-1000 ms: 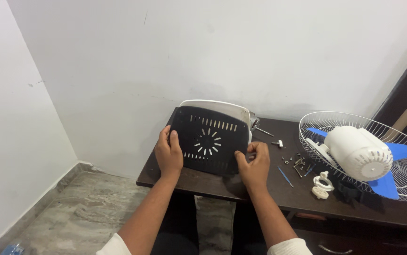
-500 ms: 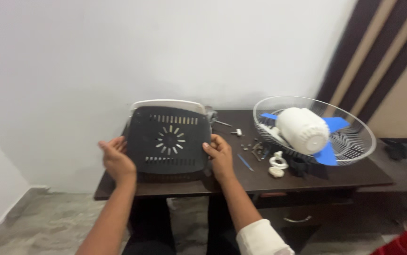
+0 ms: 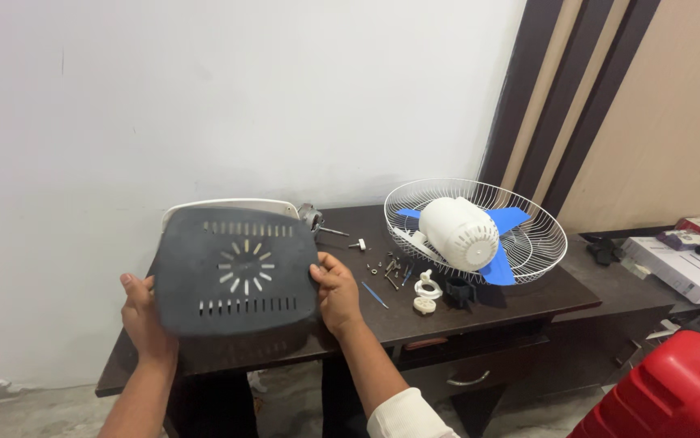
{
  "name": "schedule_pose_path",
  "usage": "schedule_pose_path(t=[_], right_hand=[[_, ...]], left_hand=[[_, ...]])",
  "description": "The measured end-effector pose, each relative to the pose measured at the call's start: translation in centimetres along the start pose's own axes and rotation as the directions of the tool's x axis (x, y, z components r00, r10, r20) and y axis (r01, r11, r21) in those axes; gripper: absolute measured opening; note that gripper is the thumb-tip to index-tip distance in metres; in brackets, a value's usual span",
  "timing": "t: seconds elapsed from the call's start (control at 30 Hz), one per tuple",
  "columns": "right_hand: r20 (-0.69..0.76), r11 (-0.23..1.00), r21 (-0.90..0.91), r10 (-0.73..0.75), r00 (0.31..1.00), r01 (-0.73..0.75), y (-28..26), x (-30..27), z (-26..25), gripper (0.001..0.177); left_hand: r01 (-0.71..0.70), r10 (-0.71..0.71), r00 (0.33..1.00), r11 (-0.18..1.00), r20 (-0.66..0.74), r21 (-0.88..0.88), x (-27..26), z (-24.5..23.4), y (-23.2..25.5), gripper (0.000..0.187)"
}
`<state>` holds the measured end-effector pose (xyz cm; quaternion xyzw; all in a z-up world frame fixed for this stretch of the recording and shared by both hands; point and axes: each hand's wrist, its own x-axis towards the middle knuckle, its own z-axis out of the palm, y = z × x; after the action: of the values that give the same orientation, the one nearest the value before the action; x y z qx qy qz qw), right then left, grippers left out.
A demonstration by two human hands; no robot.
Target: The person disassembles an electric fan by removing screws from the rear housing using a screwdriver, then separates the housing to expose the motor and internal components. The person handles the motor and wires while the fan parts remain on the table.
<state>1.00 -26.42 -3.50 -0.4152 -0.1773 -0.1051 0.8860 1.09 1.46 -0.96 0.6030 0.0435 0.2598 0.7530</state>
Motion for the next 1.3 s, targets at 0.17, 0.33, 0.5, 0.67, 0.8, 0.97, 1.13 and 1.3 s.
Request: schedule_pose_path(t=[0.17, 0.33, 0.5, 0.67, 0.8, 0.97, 1.13, 1.3], right_hand=[[0.045, 0.993, 0.104, 0.047, 0.998, -0.051, -1.6, -0.8, 1.2, 0.025], [-0.247, 0.963, 0.121, -0.207, 0.947, 0.242, -5.2, -7.4, 0.6, 0.041], [-0.471, 0.875, -0.13, -0.468, 0.748, 0.466, -14.0, -14.1, -4.0, 0.018], [-0.63, 0.735, -0.423, -0.659, 0.412, 0.529, -22.6, -14.8, -7.6, 0.024], [-0.695, 0.729, -0.568, -0.674, 0.252, 0.381, -25.0, -13.0, -12.6, 0.025], [-0.639, 0.742, -0.579, -0.67, 0.378, 0.337, -26.3, -10.1, -21.5, 0.025], [-0.717, 0.754, -0.651, -0.649, 0.253, 0.088, -26.4, -9.0, -26.7, 0.02], [-0.755, 0.737, -0.648, -0.654, 0.038, -0.189, -25.3, -8.2, -28.9, 0.025]], left_hand=[[0.031, -0.035, 0.998, 0.995, 0.046, 0.09, -0.2, 0.7, 0.7, 0.069], [-0.07, 0.07, 0.997, 0.95, 0.008, 0.303, 1.0, 0.8, -0.9, 0.054], [-0.147, 0.146, 0.989, 0.909, 0.034, 0.391, 1.6, 0.6, -3.4, 0.045], [-0.146, 0.146, 0.989, 0.933, 0.025, 0.33, 1.8, 0.7, -3.1, 0.045], [-0.167, 0.166, 0.986, 0.93, 0.032, 0.327, 2.1, 0.5, -3.7, 0.044], [-0.142, 0.149, 0.989, 0.937, 0.002, 0.32, 3.1, 0.5, -5.0, 0.044], [-0.155, 0.166, 0.986, 0.931, -0.007, 0.332, 2.8, 0.7, -4.2, 0.048], [-0.139, 0.149, 0.989, 0.956, -0.021, 0.257, 1.4, 1.1, -2.4, 0.049]])
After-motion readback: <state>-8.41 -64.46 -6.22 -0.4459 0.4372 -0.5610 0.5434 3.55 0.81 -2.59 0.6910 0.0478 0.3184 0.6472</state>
